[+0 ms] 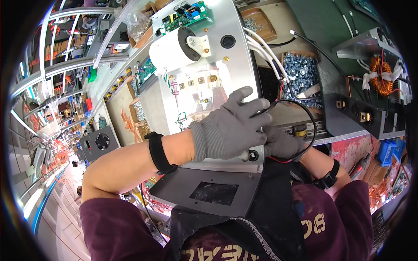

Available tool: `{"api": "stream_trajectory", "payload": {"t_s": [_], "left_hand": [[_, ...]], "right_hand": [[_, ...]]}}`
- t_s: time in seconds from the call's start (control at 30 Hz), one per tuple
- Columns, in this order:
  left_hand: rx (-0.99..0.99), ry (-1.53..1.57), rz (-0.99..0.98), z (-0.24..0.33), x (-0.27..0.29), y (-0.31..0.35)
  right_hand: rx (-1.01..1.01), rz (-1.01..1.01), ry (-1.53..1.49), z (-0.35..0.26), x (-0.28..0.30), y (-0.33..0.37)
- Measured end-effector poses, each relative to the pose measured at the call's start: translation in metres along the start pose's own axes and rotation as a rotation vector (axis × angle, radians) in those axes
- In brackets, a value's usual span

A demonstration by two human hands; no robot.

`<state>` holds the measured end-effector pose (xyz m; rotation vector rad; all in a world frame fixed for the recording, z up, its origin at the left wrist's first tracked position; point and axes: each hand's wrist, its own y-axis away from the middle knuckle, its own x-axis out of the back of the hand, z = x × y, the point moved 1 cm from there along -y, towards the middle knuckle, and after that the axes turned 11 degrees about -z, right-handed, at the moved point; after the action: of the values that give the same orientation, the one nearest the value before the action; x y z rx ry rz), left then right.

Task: Assembling and wiring an industrial electronic chassis using an air screwdriver and various components.

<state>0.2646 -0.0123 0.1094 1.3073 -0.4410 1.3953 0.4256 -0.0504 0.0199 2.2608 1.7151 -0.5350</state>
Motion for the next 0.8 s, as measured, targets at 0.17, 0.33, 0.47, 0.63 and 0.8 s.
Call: {"api": "stream_trajectory", "payload": {"t_s": [0.17,0.33,0.47,0.63,0.8], "left_hand": [[-0.008,-0.001,0.014,0.000,-0.002,0.000],[-0.036,0.043,0.080,-0.002,-0.001,0.000],[-0.084,0.023,0.025,-0.004,-0.003,0.001],[-0.263,-0.008,0.178,0.004,0.000,0.002],[-0.365,-0.066,0.321,0.004,0.025,0.012]], "right_hand": [[0.018,0.017,-0.053,-0.002,-0.001,-0.003],[-0.018,-0.205,-0.002,-0.002,0.014,0.005],[0.028,-0.147,0.052,0.005,0.011,0.005],[0.062,0.091,0.022,0.017,0.004,0.010],[-0.020,0.538,-0.262,0.016,0.021,0.061]]}}
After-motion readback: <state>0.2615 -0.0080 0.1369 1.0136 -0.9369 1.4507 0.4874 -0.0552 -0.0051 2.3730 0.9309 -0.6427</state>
